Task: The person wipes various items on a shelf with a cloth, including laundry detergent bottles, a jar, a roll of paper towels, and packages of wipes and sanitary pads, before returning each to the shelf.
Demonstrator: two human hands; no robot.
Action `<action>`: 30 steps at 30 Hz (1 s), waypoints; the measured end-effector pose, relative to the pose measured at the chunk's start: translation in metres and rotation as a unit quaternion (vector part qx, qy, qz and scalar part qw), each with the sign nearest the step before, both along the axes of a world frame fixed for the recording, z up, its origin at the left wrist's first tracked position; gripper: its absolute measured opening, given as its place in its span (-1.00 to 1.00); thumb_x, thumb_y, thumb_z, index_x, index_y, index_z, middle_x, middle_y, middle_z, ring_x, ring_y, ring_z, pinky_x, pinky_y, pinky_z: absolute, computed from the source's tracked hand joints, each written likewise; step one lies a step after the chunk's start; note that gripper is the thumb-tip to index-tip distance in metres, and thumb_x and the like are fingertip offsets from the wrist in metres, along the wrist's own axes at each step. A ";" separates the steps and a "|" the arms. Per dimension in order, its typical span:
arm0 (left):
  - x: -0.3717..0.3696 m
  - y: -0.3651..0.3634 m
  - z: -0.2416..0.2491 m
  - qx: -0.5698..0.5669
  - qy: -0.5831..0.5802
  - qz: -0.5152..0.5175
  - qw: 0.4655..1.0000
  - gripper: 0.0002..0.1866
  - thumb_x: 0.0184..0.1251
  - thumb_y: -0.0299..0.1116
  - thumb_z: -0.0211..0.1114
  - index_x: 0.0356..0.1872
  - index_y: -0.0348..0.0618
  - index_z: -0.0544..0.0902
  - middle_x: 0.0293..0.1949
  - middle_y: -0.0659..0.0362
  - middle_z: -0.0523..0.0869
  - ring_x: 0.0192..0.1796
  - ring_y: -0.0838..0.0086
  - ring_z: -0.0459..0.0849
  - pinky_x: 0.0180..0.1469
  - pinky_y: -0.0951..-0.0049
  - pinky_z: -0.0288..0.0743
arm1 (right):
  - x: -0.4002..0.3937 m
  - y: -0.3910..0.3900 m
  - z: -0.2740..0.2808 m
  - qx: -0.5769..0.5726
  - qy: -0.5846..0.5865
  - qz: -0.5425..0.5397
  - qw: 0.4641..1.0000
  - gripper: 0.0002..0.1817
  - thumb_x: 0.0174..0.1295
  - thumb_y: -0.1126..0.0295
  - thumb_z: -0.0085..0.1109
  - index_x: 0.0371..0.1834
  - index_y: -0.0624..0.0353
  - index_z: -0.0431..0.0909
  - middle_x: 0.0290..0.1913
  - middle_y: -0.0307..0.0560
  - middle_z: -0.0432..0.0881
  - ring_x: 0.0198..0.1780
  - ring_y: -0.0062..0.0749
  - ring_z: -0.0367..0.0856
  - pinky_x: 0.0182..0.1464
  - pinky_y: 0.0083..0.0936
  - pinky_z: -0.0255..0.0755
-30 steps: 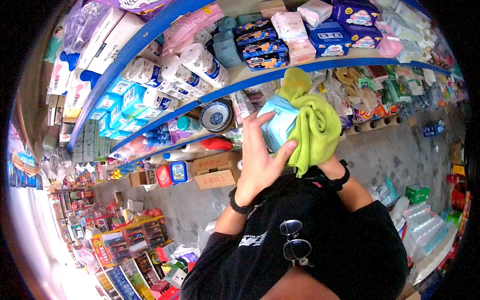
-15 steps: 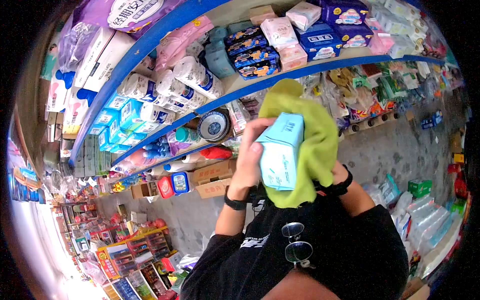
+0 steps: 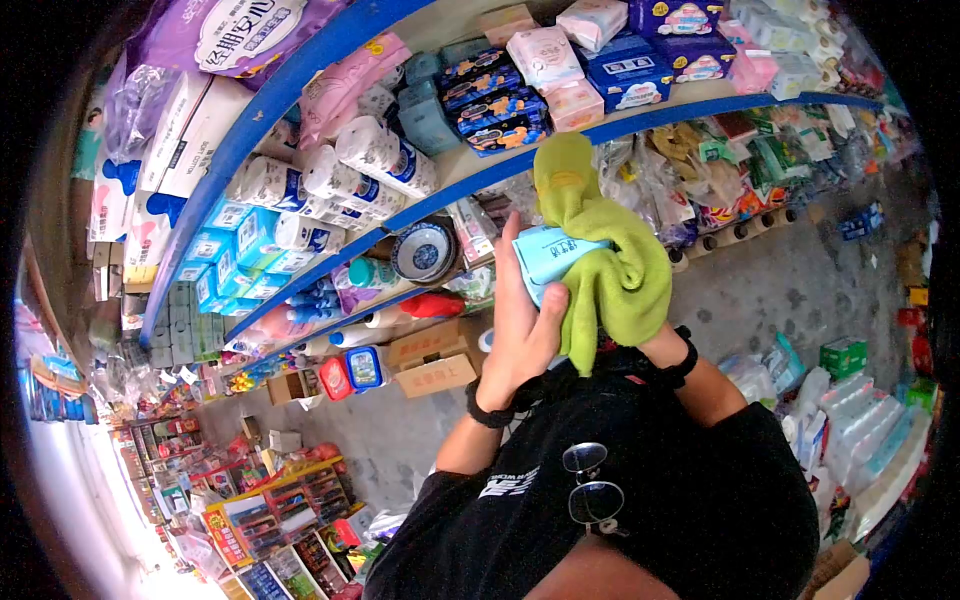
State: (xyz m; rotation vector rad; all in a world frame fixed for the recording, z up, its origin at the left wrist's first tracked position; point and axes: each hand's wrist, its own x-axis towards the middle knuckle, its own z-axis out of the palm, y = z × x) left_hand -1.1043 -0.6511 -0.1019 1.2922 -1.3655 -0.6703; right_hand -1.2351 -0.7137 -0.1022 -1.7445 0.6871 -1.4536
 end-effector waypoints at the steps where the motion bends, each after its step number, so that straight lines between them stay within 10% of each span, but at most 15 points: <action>1: -0.002 0.000 -0.001 0.010 0.026 0.009 1.000 -0.20 0.34 0.02 0.00 0.36 -0.41 -0.02 0.17 -0.18 0.30 0.23 0.10 0.32 0.28 0.25 0.12 | 0.002 0.000 -0.003 0.016 -0.014 -0.011 1.000 -0.75 0.01 0.53 0.15 -0.18 0.23 0.54 -0.11 0.06 0.59 -0.06 -0.07 0.53 0.02 -0.32 0.37; 5: -0.005 -0.004 0.004 0.031 0.073 -0.015 0.997 -0.26 0.37 -0.04 -0.01 0.36 -0.37 -0.02 0.19 -0.12 0.32 0.22 0.20 0.33 0.28 0.29 0.14 | 0.006 0.008 -0.031 0.225 -0.180 -0.010 0.958 -0.81 0.10 0.51 0.04 -0.21 0.27 0.55 -0.17 0.01 0.61 -0.16 -0.24 0.59 -0.08 -0.48 0.41; 9: 0.001 -0.009 0.008 0.058 0.171 -0.004 0.983 -0.19 0.38 0.20 -0.16 0.37 -0.34 0.04 0.21 -0.02 0.37 0.23 0.32 0.37 0.29 0.36 0.18 | -0.007 0.004 -0.026 0.198 -0.120 0.014 0.973 -0.85 0.15 0.51 0.01 -0.29 0.26 0.58 -0.21 -0.02 0.62 -0.16 -0.33 0.59 -0.09 -0.50 0.41; 13: 0.006 -0.012 0.007 0.060 0.362 -0.078 0.927 -0.19 0.38 0.20 -0.17 0.36 -0.34 0.05 0.24 -0.03 0.35 0.24 0.30 0.40 0.28 0.33 0.26 | -0.017 0.010 -0.040 0.305 -0.103 0.187 0.928 -0.49 0.03 0.51 0.23 0.13 0.27 0.41 0.09 -0.01 0.50 0.12 -0.31 0.45 0.18 -0.46 0.30; 16: 0.009 -0.016 0.006 0.032 0.347 -0.123 0.929 -0.16 0.36 0.23 -0.18 0.36 -0.36 0.05 0.24 -0.03 0.34 0.27 0.29 0.36 0.29 0.33 0.21 | -0.010 -0.002 -0.021 0.038 -0.003 0.102 0.994 -0.35 -0.01 0.50 0.27 0.23 0.28 0.31 0.16 0.01 0.45 0.16 -0.31 0.42 0.22 -0.43 0.27; 21: 0.023 -0.023 -0.013 -0.016 -0.002 -0.049 0.999 -0.28 0.43 0.10 -0.18 0.28 -0.42 0.16 0.15 -0.06 0.41 0.16 0.22 0.40 0.26 0.32 0.16 | -0.009 -0.008 0.019 0.120 -0.084 0.157 0.977 -0.41 -0.05 0.46 0.29 0.14 0.31 0.40 0.11 0.06 0.51 0.12 -0.26 0.49 0.15 -0.39 0.34; 23: 0.016 -0.022 -0.011 0.002 -0.017 0.012 1.000 -0.35 0.44 0.01 -0.15 0.27 -0.42 0.18 0.13 -0.09 0.42 0.15 0.20 0.40 0.25 0.31 0.18 | -0.009 -0.012 0.011 -0.082 0.044 0.001 0.996 -0.53 -0.04 0.45 0.27 0.01 0.32 0.49 -0.03 0.12 0.58 0.02 -0.11 0.56 0.06 -0.36 0.39; 30: -0.002 -0.009 0.002 -0.018 -0.049 0.103 0.993 -0.33 0.31 -0.22 0.12 0.32 -0.37 0.10 0.18 -0.18 0.36 0.22 0.14 0.36 0.27 0.29 0.18 | -0.008 -0.002 -0.016 0.080 -0.066 0.024 0.994 -0.67 0.08 0.54 0.12 -0.04 0.34 0.51 -0.10 0.15 0.59 -0.05 -0.10 0.57 0.03 -0.39 0.39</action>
